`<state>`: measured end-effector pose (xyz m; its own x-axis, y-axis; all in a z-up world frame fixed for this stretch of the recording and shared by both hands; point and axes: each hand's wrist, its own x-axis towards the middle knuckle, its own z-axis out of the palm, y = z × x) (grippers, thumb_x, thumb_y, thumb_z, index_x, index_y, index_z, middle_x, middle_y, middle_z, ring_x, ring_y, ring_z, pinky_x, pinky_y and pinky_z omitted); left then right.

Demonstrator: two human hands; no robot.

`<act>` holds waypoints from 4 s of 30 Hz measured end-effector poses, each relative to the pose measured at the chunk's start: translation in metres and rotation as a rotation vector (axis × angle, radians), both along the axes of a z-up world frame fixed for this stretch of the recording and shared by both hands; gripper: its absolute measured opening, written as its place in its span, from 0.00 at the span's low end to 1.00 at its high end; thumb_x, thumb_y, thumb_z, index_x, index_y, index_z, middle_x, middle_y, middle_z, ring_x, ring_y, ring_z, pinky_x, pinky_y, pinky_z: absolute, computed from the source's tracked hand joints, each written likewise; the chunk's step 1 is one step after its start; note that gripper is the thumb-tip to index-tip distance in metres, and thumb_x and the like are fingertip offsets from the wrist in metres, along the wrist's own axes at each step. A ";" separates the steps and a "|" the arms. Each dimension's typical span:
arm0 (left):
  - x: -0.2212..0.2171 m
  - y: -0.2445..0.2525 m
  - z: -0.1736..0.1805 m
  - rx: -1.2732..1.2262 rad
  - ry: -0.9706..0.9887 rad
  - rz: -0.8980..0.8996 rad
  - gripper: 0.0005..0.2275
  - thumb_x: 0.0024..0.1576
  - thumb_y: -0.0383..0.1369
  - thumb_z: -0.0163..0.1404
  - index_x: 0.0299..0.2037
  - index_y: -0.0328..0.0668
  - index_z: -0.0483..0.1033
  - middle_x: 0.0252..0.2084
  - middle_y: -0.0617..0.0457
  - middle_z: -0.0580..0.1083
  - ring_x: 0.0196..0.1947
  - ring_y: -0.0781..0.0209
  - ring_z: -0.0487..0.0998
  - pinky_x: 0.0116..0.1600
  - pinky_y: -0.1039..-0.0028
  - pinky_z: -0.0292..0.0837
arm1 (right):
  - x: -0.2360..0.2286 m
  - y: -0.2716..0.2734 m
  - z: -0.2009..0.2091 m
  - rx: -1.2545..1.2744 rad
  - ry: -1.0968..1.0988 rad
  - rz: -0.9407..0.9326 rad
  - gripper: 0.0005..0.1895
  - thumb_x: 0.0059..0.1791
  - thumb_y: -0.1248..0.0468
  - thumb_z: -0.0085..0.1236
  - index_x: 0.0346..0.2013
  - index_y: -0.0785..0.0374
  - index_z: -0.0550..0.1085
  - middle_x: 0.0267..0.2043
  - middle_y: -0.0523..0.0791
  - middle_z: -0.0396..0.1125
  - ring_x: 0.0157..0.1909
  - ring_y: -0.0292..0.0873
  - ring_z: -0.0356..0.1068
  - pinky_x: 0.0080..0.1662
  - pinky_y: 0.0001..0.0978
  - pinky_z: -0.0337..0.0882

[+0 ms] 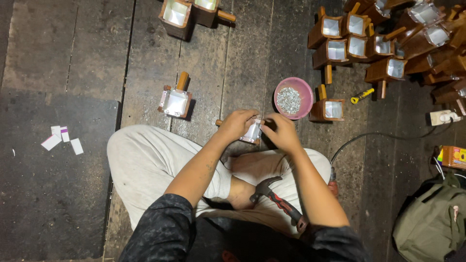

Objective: The person assembles wooden lamp components on the floor, using a drill, a hammer, and pliers to secure metal plates and wires to the wooden frames.

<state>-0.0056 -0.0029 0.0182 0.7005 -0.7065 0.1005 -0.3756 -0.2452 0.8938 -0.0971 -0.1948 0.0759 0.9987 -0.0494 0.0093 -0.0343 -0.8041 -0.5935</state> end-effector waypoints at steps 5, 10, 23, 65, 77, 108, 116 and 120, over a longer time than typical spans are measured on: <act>-0.005 0.002 -0.010 0.017 0.001 -0.019 0.15 0.60 0.28 0.51 0.58 0.44 0.75 0.44 0.41 0.80 0.49 0.41 0.81 0.55 0.55 0.77 | -0.122 -0.021 0.077 -0.058 -0.048 -0.364 0.18 0.49 0.62 0.68 0.51 0.68 0.77 0.45 0.57 0.74 0.50 0.62 0.74 0.53 0.51 0.72; -0.001 -0.004 -0.016 0.060 -0.062 -0.058 0.16 0.60 0.30 0.48 0.59 0.43 0.70 0.49 0.39 0.78 0.45 0.38 0.78 0.44 0.54 0.73 | -0.308 -0.084 0.023 -0.142 0.115 -0.960 0.16 0.52 0.56 0.63 0.50 0.62 0.78 0.46 0.47 0.75 0.48 0.46 0.73 0.55 0.38 0.68; -0.001 -0.004 -0.023 0.031 -0.101 -0.043 0.14 0.62 0.29 0.50 0.58 0.43 0.71 0.45 0.38 0.79 0.42 0.38 0.78 0.43 0.54 0.73 | -0.427 -0.069 -0.121 1.517 -0.114 -1.470 0.16 0.53 0.51 0.57 0.39 0.62 0.74 0.35 0.49 0.72 0.38 0.47 0.72 0.48 0.40 0.74; -0.006 -0.007 -0.024 -0.165 0.013 0.089 0.22 0.52 0.46 0.33 0.50 0.47 0.72 0.33 0.43 0.75 0.35 0.40 0.76 0.41 0.54 0.69 | -0.063 -0.009 0.216 0.226 0.267 -0.271 0.43 0.45 0.74 0.58 0.72 0.64 0.51 0.65 0.53 0.58 0.58 0.44 0.62 0.58 0.34 0.64; -0.006 -0.010 -0.027 -0.089 -0.017 0.074 0.15 0.52 0.25 0.53 0.50 0.46 0.71 0.37 0.45 0.77 0.38 0.41 0.77 0.40 0.53 0.71 | -0.047 -0.006 0.225 0.023 0.318 -0.160 0.42 0.46 0.69 0.59 0.71 0.67 0.51 0.67 0.54 0.52 0.59 0.47 0.61 0.60 0.38 0.61; -0.008 -0.014 -0.033 -0.243 -0.068 0.102 0.41 0.56 0.68 0.08 0.39 0.41 0.69 0.25 0.46 0.68 0.25 0.44 0.71 0.30 0.53 0.64 | -0.034 -0.001 0.231 0.024 0.357 -0.133 0.43 0.45 0.74 0.59 0.71 0.67 0.49 0.67 0.55 0.51 0.56 0.46 0.61 0.45 0.33 0.66; -0.006 -0.011 -0.027 -0.256 -0.047 0.088 0.40 0.57 0.68 0.09 0.37 0.42 0.68 0.25 0.46 0.67 0.25 0.46 0.70 0.30 0.54 0.62 | -0.027 0.010 0.240 -0.079 0.519 -0.223 0.44 0.46 0.69 0.61 0.70 0.61 0.48 0.47 0.54 0.64 0.19 0.44 0.58 0.25 0.36 0.63; -0.005 -0.011 -0.026 -0.210 -0.031 0.064 0.06 0.52 0.25 0.50 0.38 0.41 0.67 0.27 0.44 0.69 0.29 0.44 0.71 0.33 0.56 0.64 | -0.017 0.022 0.246 -0.151 0.631 -0.308 0.43 0.47 0.67 0.60 0.70 0.62 0.46 0.41 0.56 0.67 0.14 0.47 0.56 0.24 0.40 0.61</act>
<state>-0.0106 -0.0135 -0.0083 0.7376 -0.6219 0.2630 -0.3936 -0.0795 0.9158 -0.1143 -0.1733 0.3224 0.7571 -0.3734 -0.5361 -0.5726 -0.7744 -0.2693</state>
